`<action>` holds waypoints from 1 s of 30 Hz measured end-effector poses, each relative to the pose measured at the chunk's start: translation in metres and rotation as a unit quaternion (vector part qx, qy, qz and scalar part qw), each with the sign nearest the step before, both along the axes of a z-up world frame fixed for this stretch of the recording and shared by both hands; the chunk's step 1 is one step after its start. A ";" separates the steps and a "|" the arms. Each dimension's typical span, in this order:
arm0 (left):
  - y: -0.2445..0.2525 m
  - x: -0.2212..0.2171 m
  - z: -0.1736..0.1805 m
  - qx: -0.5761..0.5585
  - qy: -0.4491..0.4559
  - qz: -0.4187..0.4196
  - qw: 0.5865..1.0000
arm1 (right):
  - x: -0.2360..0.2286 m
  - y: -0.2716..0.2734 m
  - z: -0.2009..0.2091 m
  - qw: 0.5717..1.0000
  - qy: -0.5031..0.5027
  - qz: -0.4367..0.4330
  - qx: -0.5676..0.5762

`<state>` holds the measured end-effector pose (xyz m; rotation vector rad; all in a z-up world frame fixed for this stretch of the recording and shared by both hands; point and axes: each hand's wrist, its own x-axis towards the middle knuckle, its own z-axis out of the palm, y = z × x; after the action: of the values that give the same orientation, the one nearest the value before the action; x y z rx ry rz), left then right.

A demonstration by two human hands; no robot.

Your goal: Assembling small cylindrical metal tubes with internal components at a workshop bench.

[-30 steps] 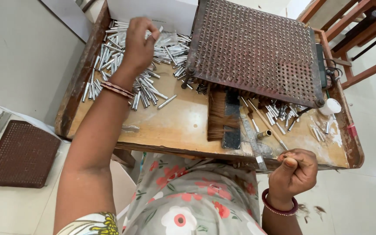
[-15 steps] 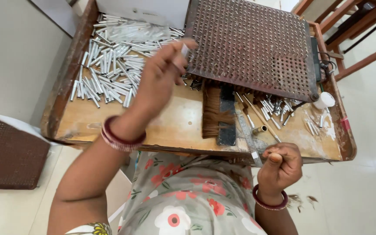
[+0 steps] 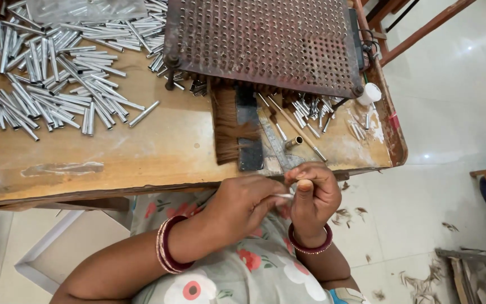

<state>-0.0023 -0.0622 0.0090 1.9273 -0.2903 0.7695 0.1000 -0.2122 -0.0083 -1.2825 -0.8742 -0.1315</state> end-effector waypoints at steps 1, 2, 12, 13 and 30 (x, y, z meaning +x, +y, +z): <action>0.000 -0.001 0.001 0.000 0.002 -0.001 1.000 | 0.000 -0.002 0.001 1.000 0.002 -0.001 0.000; 0.001 0.000 0.002 -0.005 -0.036 0.055 0.998 | 0.001 -0.004 0.001 0.999 0.040 0.029 0.009; 0.002 0.005 0.004 -0.044 -0.078 0.080 0.993 | -0.003 -0.013 0.003 0.992 0.110 0.067 -0.005; 0.001 0.004 0.005 -0.043 -0.077 0.079 0.993 | -0.005 -0.015 0.002 0.992 0.111 0.066 -0.004; 0.008 -0.004 0.013 -0.092 -0.016 0.010 0.996 | -0.006 -0.019 0.039 0.974 -0.147 -0.022 -0.168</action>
<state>-0.0062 -0.0540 0.0219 1.7490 -0.2129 0.8110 0.0940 -0.2310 0.0303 -1.6256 -1.1575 -0.2205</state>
